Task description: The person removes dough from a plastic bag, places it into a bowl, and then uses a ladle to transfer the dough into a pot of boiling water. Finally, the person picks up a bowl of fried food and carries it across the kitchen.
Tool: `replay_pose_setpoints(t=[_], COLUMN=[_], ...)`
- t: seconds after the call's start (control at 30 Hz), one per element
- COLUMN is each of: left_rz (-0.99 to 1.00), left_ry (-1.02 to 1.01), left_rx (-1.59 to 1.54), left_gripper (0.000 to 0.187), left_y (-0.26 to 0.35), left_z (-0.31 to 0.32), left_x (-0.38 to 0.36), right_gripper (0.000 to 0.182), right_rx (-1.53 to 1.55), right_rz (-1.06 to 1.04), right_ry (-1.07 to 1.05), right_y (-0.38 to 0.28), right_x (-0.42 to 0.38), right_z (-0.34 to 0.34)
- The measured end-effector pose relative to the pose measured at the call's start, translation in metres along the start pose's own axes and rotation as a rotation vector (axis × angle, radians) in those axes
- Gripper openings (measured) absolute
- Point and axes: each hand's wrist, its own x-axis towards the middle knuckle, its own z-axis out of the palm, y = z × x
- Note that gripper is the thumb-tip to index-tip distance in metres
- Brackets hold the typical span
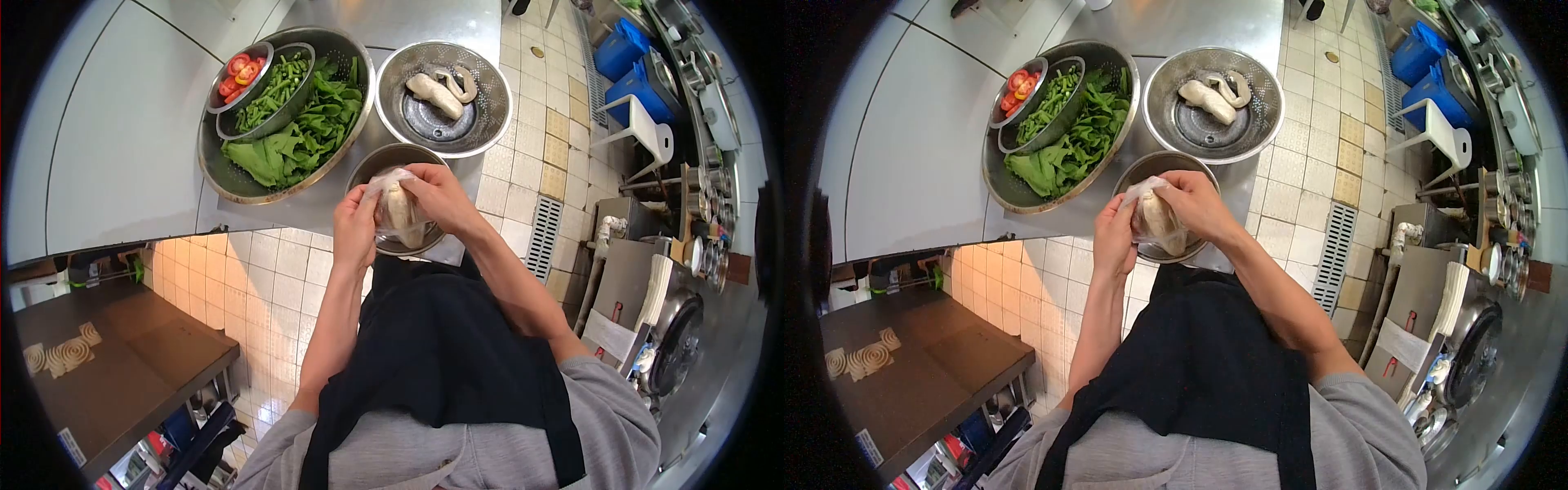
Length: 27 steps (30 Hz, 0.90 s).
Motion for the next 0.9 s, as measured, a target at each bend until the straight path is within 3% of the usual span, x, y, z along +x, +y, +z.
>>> replay_pose_setpoints(t=[0.1, 0.3, 0.4, 0.63, 0.73, 0.9], left_rz=[-0.137, -0.140, -0.160, 0.070, 0.181, 0.206], left_ry=[0.058, -0.004, -0.148, -0.206, -0.124, -0.158], left_rx=[-0.117, -0.125, -0.222, -0.100, -0.082, 0.217], left_gripper=[0.017, 0.023, 0.024, 0.018, 0.017, 0.017], left_y=[0.007, 0.005, 0.007, -0.007, -0.004, 0.017], left_z=[0.006, 0.006, 0.007, 0.004, 0.014, 0.029], left_x=[0.003, 0.017, 0.027, 0.054, 0.056, 0.038], right_gripper=[0.018, 0.015, 0.017, 0.019, 0.017, 0.014], right_rx=[0.245, 0.335, 0.277, -0.074, -0.040, -0.039], right_rz=[0.149, 0.095, 0.020, -0.147, -0.200, -0.255], right_ry=[0.026, -0.019, -0.037, -0.132, -0.086, -0.087], right_y=[0.000, 0.003, 0.005, -0.017, -0.010, -0.024], right_x=[0.006, 0.018, 0.026, 0.022, 0.021, 0.014], right_z=[0.001, -0.009, -0.014, -0.029, -0.031, -0.037])
